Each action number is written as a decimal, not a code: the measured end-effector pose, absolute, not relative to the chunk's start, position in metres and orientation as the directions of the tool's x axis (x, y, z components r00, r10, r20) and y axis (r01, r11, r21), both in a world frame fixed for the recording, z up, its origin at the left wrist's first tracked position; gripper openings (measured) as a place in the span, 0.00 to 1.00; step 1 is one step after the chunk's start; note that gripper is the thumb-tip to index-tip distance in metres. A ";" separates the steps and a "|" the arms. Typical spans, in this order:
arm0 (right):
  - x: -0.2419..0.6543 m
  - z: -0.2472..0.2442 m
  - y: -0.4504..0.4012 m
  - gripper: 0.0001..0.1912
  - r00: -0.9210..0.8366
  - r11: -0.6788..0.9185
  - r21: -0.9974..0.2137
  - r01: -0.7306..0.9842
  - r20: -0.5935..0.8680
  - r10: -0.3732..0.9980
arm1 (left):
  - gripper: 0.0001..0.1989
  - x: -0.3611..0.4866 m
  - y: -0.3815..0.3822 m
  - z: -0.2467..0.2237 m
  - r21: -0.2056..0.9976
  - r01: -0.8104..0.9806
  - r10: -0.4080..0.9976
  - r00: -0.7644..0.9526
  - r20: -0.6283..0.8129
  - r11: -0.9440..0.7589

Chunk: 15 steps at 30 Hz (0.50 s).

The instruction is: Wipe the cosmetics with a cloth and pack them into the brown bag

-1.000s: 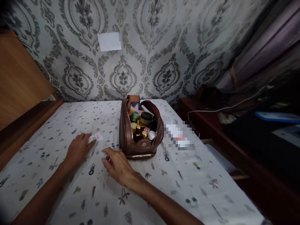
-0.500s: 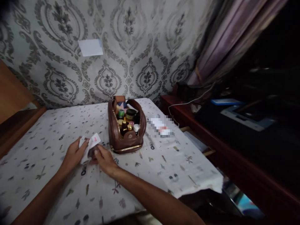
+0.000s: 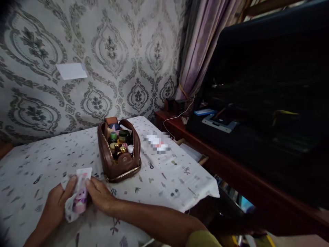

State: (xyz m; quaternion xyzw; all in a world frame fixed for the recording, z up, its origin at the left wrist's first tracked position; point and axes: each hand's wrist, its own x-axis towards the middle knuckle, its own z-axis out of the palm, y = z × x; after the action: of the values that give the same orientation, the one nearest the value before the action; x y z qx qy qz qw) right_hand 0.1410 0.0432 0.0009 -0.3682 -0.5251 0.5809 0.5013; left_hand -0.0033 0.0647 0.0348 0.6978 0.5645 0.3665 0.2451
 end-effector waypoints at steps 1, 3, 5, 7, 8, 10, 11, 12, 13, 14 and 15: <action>0.141 0.000 0.044 0.38 -0.235 0.026 -0.972 -0.233 0.082 0.969 | 0.24 -0.004 0.065 0.035 0.752 0.617 0.968 0.066 0.242 -0.230; 0.140 -0.003 0.045 0.38 -0.240 -0.052 -0.949 -0.310 0.025 0.970 | 0.24 -0.006 0.066 0.036 0.763 0.618 0.969 -0.008 0.248 -0.190; 0.140 -0.008 0.045 0.38 -0.226 -0.121 -0.927 -0.356 -0.040 0.973 | 0.25 -0.006 0.066 0.037 0.799 0.582 0.962 -0.101 0.253 -0.150; 0.139 -0.013 0.045 0.39 -0.203 -0.155 -0.918 -0.365 -0.084 0.976 | 0.24 -0.004 0.064 0.038 0.833 0.534 0.937 -0.196 0.289 -0.145; 0.139 -0.014 0.045 0.38 -0.195 -0.159 -0.920 -0.358 -0.093 0.976 | 0.24 -0.002 0.061 0.038 0.837 0.522 0.916 -0.237 0.324 -0.161; 0.138 -0.016 0.043 0.37 -0.187 -0.173 -0.918 -0.357 -0.112 0.976 | 0.23 0.003 0.053 0.037 0.822 0.534 0.884 -0.262 0.386 -0.201; 0.137 -0.016 0.042 0.36 -0.191 -0.184 -0.913 -0.363 -0.121 0.974 | 0.22 0.007 0.048 0.036 0.805 0.553 0.881 -0.247 0.404 -0.214; 0.136 -0.015 0.040 0.36 -0.204 -0.204 -0.902 -0.380 -0.133 0.970 | 0.21 0.010 0.043 0.034 0.788 0.574 0.885 -0.219 0.411 -0.223; 0.135 -0.015 0.039 0.35 -0.219 -0.233 -0.882 -0.410 -0.152 0.964 | 0.20 0.012 0.038 0.031 0.771 0.594 0.894 -0.186 0.408 -0.229; 0.134 -0.015 0.039 0.35 -0.233 -0.265 -0.856 -0.443 -0.175 0.957 | 0.19 0.013 0.034 0.029 0.757 0.611 0.904 -0.154 0.398 -0.229; 0.134 -0.015 0.039 0.34 -0.246 -0.295 -0.830 -0.474 -0.197 0.949 | 0.18 0.011 0.032 0.026 0.741 0.632 0.910 -0.131 0.393 -0.228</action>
State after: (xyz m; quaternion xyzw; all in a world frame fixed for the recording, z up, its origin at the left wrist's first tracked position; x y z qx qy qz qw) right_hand 0.1335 0.0386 -0.0152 -0.3630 -0.3273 0.7183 0.4951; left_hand 0.0112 0.0317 0.0257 0.6407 0.6016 0.4514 0.1543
